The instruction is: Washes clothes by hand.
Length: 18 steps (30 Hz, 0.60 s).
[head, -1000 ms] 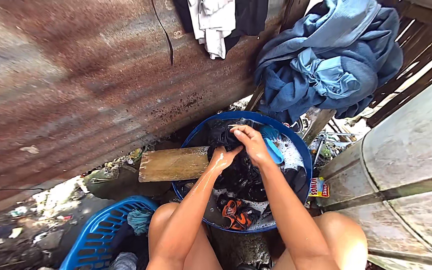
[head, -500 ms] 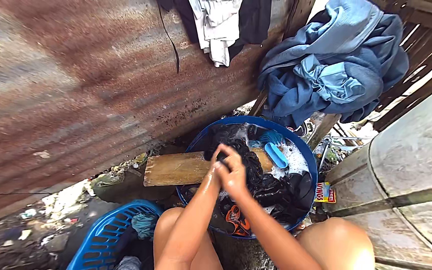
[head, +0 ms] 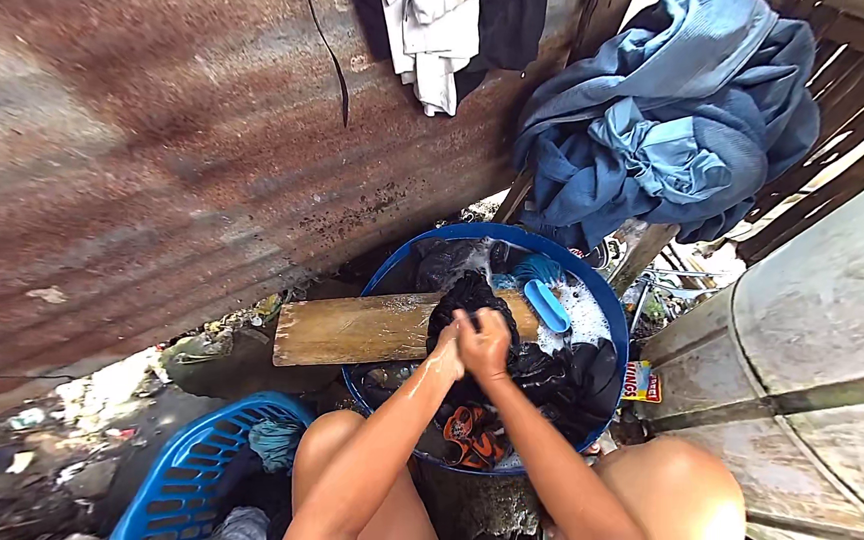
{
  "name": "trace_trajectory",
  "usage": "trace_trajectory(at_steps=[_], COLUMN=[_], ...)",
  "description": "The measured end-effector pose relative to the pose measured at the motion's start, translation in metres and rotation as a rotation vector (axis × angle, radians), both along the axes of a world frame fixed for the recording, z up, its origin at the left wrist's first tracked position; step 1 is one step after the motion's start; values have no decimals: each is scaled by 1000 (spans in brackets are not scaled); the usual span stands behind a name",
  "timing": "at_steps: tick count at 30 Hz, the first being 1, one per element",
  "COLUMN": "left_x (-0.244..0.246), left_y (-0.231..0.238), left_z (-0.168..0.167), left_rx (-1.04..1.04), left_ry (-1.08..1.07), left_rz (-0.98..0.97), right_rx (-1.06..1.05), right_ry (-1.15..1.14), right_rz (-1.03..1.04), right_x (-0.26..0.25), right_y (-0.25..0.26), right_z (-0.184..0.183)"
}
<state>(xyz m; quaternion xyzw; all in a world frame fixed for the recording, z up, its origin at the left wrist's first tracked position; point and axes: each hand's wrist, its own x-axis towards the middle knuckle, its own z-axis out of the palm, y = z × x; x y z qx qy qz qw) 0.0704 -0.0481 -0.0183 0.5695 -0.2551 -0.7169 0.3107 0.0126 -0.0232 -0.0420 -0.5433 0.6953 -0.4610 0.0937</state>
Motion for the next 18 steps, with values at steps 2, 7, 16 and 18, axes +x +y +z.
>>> trace_trajectory(at_steps=[2,7,16,18], left_x=[8,55,44,51], left_y=[-4,-39,-36,-54], left_z=[29,31,56,53], left_rx=[-94,-387,-468,-368], left_ry=[-31,-26,76,170], left_rz=[-184,-242,-90,88], right_rx=[172,177,507,355], right_ry=[-22,-178,-108,-300], right_rz=[-130,-305,226,111], right_x=[-63,-114,-79,-66], right_y=[-15,-9,-9,-11], right_z=[-14,-11,-40,-31])
